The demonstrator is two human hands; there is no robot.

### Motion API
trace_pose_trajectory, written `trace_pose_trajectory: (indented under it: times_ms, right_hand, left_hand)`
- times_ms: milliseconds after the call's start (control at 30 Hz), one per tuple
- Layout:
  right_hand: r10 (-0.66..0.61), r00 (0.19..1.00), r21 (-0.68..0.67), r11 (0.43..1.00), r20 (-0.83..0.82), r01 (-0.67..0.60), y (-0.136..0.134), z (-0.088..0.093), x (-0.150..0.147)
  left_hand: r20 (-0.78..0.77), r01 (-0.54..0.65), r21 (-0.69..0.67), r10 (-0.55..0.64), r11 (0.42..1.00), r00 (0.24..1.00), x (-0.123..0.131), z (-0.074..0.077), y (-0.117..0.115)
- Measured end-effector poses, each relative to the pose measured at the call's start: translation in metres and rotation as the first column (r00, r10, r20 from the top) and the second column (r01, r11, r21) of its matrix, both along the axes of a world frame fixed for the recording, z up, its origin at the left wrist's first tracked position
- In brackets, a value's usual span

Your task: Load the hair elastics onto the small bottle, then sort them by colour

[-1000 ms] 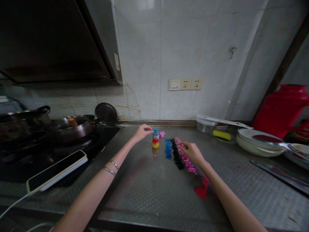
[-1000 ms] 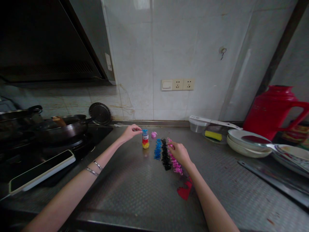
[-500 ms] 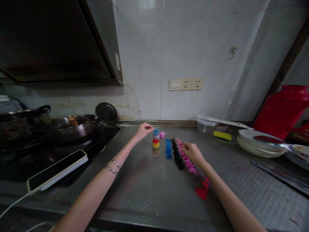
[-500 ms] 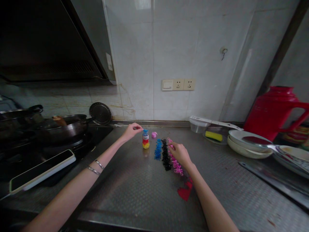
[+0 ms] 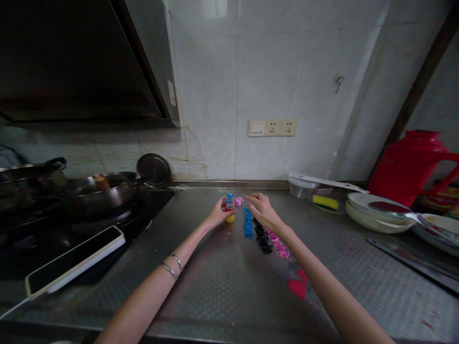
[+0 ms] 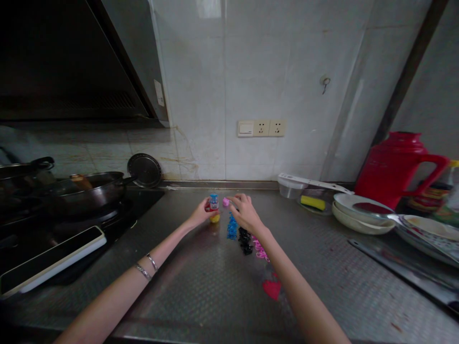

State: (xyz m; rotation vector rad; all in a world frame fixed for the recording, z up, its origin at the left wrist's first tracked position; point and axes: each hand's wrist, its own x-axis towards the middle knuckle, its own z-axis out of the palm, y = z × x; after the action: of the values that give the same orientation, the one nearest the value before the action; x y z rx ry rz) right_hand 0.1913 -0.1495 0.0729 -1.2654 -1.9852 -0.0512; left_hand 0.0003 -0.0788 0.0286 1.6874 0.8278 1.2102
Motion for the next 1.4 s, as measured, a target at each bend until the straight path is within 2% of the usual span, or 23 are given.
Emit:
trace_pose_trajectory:
  times_ms: [167, 367, 500, 600, 700, 800, 900, 1100, 1233, 1400]
  right_hand:
    - [0.054, 0.995, -0.010, 0.999, 0.078, -0.054, 0.017, 0.018, -0.029]
    - [0.039, 0.984, -0.038, 0.999, 0.172, -0.033, 0.031, 0.023, -0.038]
    - [0.057, 0.986, -0.004, 0.998, 0.155, -0.057, 0.037, 0.029, -0.040]
    - [0.100, 0.992, 0.054, 0.993, 0.079, -0.105, 0.041, 0.033, -0.038]
    - [0.098, 0.995, 0.084, 0.992, -0.028, -0.096, 0.047, 0.028, -0.026]
    - [0.039, 0.998, 0.047, 0.998, -0.052, -0.036, 0.051, 0.012, -0.005]
    - [0.012, 0.999, -0.017, 1.000, 0.049, -0.011, 0.044, -0.008, 0.015]
    - [0.118, 0.958, -0.124, 0.988, 0.263, -0.088, 0.001, -0.030, 0.025]
    - [0.160, 0.919, -0.139, 0.983, 0.361, -0.117, -0.023, -0.033, 0.016]
    - [0.142, 0.901, -0.107, 0.988, 0.410, -0.107, -0.032, -0.026, 0.007]
  left_hand:
    - [-0.007, 0.015, 0.055, -0.014, 0.998, 1.000, -0.001, -0.014, 0.003]
    - [-0.106, 0.022, 0.087, -0.013, 0.996, 0.994, -0.008, -0.028, 0.005]
    - [-0.107, 0.012, 0.091, -0.002, 0.996, 0.994, -0.009, -0.032, 0.006]
    - [-0.105, 0.004, 0.086, 0.006, 0.996, 0.994, -0.009, -0.034, 0.006]
    - [-0.099, 0.002, 0.078, 0.006, 0.997, 0.995, -0.008, -0.035, 0.004]
    - [-0.079, -0.002, 0.073, 0.008, 0.997, 0.997, -0.008, -0.036, 0.003]
    - [-0.088, -0.020, 0.090, 0.028, 0.996, 0.996, -0.007, -0.036, 0.002]
    - [-0.107, -0.043, 0.098, 0.054, 0.994, 0.993, -0.007, -0.033, -0.003]
    - [-0.106, -0.030, 0.104, 0.041, 0.994, 0.994, -0.007, -0.034, -0.003]
    - [-0.118, -0.040, 0.125, 0.055, 0.991, 0.992, -0.007, -0.037, 0.000]
